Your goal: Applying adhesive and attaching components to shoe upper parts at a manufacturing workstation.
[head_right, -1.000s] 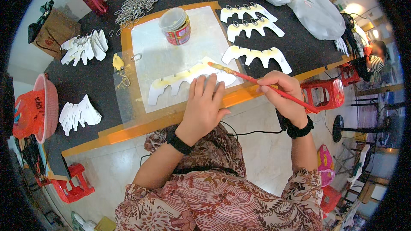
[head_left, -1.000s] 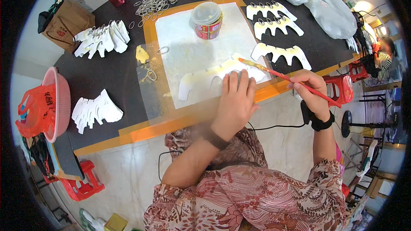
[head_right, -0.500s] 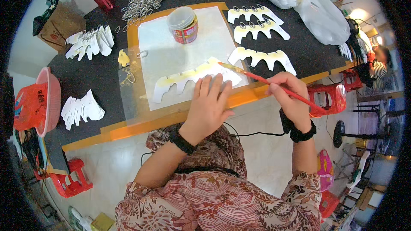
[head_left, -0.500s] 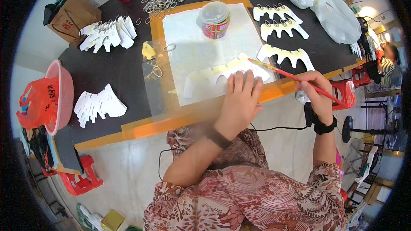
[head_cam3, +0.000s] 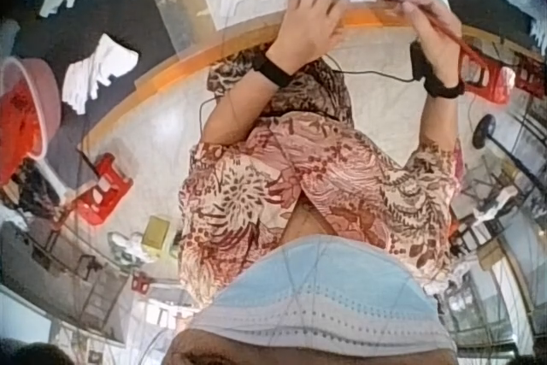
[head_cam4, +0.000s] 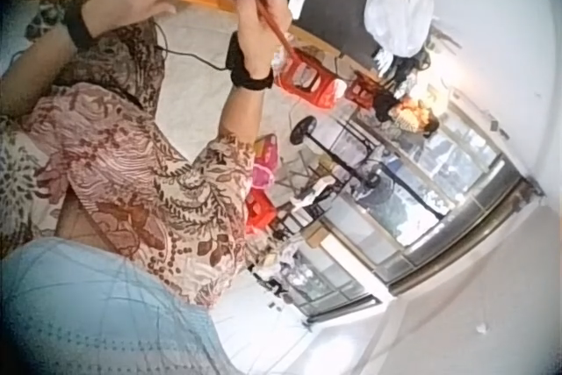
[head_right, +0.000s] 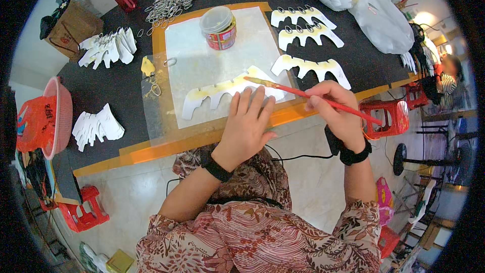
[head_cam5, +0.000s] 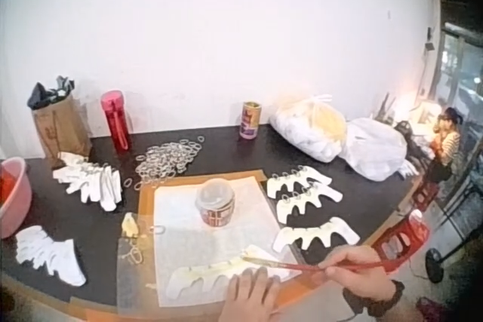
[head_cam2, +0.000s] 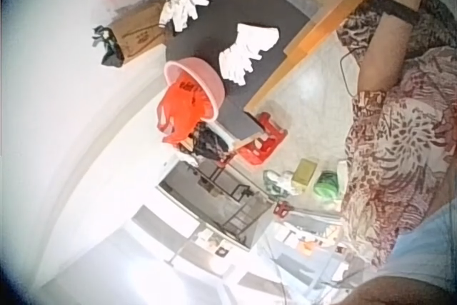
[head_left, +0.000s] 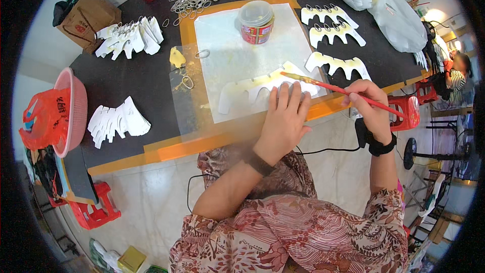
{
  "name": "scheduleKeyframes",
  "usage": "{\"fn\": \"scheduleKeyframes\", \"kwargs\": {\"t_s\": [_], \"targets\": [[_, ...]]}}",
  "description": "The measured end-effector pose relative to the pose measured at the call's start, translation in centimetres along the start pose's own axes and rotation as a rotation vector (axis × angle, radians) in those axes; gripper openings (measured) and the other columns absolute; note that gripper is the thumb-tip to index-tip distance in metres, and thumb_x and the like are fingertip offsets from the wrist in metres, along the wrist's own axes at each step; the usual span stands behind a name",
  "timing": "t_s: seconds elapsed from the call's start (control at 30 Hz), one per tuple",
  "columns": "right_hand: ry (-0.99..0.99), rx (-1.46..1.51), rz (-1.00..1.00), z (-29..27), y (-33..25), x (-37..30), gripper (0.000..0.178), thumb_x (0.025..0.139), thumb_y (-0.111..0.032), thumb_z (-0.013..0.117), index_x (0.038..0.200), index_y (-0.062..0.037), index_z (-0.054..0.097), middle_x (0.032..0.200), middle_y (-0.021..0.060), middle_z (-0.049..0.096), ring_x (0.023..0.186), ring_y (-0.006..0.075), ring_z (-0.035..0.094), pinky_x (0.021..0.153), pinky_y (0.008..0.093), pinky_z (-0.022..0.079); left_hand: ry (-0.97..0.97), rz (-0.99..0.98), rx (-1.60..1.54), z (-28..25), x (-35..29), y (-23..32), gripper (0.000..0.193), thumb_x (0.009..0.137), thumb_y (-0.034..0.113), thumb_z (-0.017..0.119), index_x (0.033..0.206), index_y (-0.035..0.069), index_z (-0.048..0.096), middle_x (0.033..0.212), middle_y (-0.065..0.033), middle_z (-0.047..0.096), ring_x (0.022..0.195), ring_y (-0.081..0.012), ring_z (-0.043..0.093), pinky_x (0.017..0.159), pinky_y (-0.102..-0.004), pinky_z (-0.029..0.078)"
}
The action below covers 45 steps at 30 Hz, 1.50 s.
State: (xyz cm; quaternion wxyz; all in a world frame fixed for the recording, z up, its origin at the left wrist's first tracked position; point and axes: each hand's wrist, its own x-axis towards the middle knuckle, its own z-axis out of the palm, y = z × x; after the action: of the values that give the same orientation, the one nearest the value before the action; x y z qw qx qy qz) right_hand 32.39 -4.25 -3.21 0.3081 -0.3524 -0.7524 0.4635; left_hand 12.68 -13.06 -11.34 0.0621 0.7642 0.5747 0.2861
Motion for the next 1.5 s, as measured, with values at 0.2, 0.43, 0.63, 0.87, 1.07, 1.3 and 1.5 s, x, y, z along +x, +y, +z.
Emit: {"fn": "scheduleKeyframes", "kwargs": {"t_s": [0.2,0.43,0.63,0.87,1.07,1.3,1.5], "targets": [[0.032,0.044,-0.054,0.7,0.0,0.3,0.009,0.087,-0.003,0.057,0.094,0.0009,0.061,0.081,0.0050,0.062,0.075,0.0109,0.062,0.068,0.0237,0.048,-0.002,0.000,0.011,0.0,-0.1,0.1,0.074,0.069,0.033,0.073,0.130,0.002,0.044,0.136,-0.0236,0.037,0.124,-0.0438,0.033,0.105,-0.0553,0.024],[0.046,0.005,-0.013,-0.1,0.1,-0.1,0.009,0.087,-0.003,0.057,0.094,0.0010,0.061,0.080,0.0046,0.063,0.074,0.0100,0.062,0.067,0.0224,0.048,-0.018,0.013,0.012,0.1,-0.1,0.0,0.075,0.070,0.035,0.073,0.131,0.002,0.045,0.137,-0.0238,0.036,0.125,-0.0443,0.032,0.105,-0.0560,0.023],[0.066,0.032,-0.023,1.0,-0.1,0.3,0.009,0.086,-0.003,0.058,0.094,0.0007,0.061,0.081,0.0039,0.062,0.074,0.0095,0.061,0.067,0.0219,0.048,-0.020,-0.007,0.024,0.3,-0.1,0.1,0.075,0.070,0.035,0.073,0.130,0.001,0.045,0.138,-0.0236,0.035,0.125,-0.0444,0.032,0.105,-0.0561,0.023],[0.056,-0.044,-0.045,-0.9,-0.2,-0.4,0.008,0.087,-0.004,0.055,0.091,0.0001,0.060,0.080,0.0049,0.061,0.074,0.0112,0.061,0.067,0.0237,0.047,-0.017,0.006,0.021,0.1,-0.1,0.0,0.074,0.070,0.035,0.072,0.130,0.001,0.045,0.138,-0.0232,0.035,0.125,-0.0442,0.033,0.105,-0.0559,0.023],[0.328,0.391,0.033,-1.9,0.4,0.2,0.018,0.094,-0.015,0.048,0.100,-0.0005,0.057,0.079,0.0050,0.059,0.073,0.0134,0.058,0.072,0.0254,0.046,-0.031,0.007,0.045,0.1,-0.2,-0.2,0.074,0.070,0.034,0.073,0.130,0.002,0.045,0.138,-0.0228,0.035,0.125,-0.0436,0.032,0.105,-0.0552,0.023],[0.265,0.932,0.171,-0.3,0.5,1.4,0.024,0.096,-0.023,0.048,0.101,-0.0012,0.058,0.075,0.0017,0.053,0.064,0.0117,0.048,0.061,0.0257,0.041,-0.021,0.000,0.036,0.5,-0.2,-0.1,0.077,0.067,0.036,0.074,0.129,0.000,0.045,0.141,-0.0210,0.032,0.126,-0.0427,0.032,0.105,-0.0549,0.023],[0.313,0.503,-0.022,3.0,-2.6,2.3,0.025,0.098,-0.021,0.046,0.102,0.0007,0.057,0.075,0.0047,0.056,0.068,0.0126,0.055,0.065,0.0259,0.045,-0.021,0.031,0.103,0.1,-0.5,0.0,0.080,0.067,0.039,0.074,0.129,-0.001,0.045,0.142,-0.0161,0.032,0.125,-0.0417,0.033,0.105,-0.0540,0.025]]}}
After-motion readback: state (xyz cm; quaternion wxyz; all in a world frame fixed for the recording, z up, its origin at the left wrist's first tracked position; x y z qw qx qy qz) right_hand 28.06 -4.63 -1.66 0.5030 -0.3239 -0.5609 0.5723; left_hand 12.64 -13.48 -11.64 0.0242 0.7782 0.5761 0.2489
